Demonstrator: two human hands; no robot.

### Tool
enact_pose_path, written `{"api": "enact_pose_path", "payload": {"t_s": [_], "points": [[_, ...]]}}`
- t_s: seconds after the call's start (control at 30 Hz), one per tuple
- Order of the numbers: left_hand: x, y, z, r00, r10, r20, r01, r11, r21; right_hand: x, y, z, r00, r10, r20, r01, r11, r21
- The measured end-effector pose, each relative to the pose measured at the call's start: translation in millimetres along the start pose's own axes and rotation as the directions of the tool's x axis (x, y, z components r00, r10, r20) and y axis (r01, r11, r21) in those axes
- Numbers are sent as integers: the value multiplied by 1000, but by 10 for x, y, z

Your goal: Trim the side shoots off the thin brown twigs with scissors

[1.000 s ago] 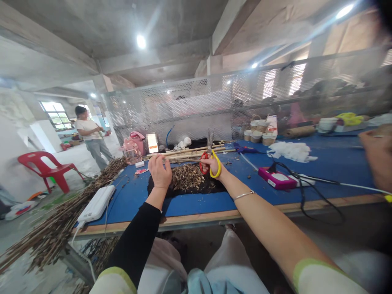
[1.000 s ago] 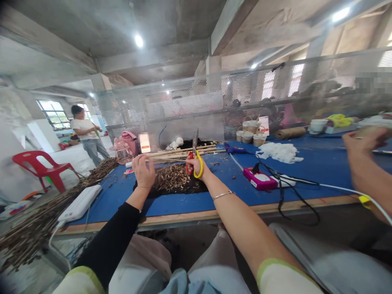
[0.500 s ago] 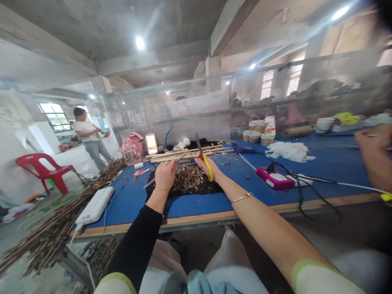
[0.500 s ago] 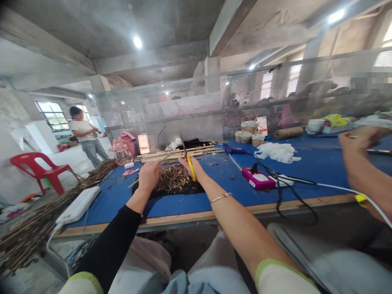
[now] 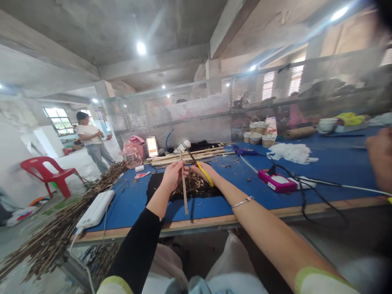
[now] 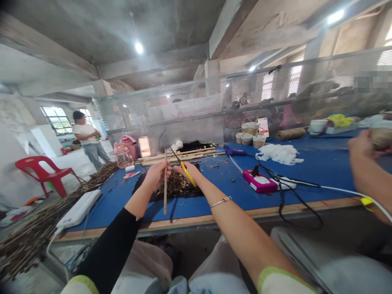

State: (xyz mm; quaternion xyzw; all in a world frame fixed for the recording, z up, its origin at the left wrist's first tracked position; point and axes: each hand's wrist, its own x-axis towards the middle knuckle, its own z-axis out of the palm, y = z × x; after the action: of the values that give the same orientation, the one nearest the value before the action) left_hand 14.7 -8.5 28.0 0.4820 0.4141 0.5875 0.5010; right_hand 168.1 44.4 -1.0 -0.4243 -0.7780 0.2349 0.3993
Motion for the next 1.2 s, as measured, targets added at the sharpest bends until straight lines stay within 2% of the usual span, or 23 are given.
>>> {"api": "enact_pose_path", "payload": {"t_s": [0.07,0.17,0.3,0.5,0.7,0.9,1.03,1.2], "points": [[-3,-129,29,999,-12,31,15,994,-110,-8,11,10,1000,20,20,-21,999,25],[-13,-249,19,997,-21,81,33,987,-155,-23,16,18,996,37,81,-41,998,48],[-47,-275,-18,995,-42,95,57,985,-165,-27,-14,30,994,5,113,-6,1000,10],[-94,-320,11,973,-116,201,140,984,-111,-7,-45,57,996,16,83,-10,998,-68],[-87,-335,5,986,-62,155,82,989,-126,23,77,54,995,96,29,-91,986,-138],[-98,-320,3,987,-89,131,103,990,-101,-18,7,14,989,107,106,-92,985,-143],[-83,-355,-7,982,-89,164,99,994,-50,-30,-17,-6,988,81,132,-64,989,-133],[-68,-385,-19,975,-92,200,102,994,-36,-8,41,21,992,76,105,-54,979,-198]]}}
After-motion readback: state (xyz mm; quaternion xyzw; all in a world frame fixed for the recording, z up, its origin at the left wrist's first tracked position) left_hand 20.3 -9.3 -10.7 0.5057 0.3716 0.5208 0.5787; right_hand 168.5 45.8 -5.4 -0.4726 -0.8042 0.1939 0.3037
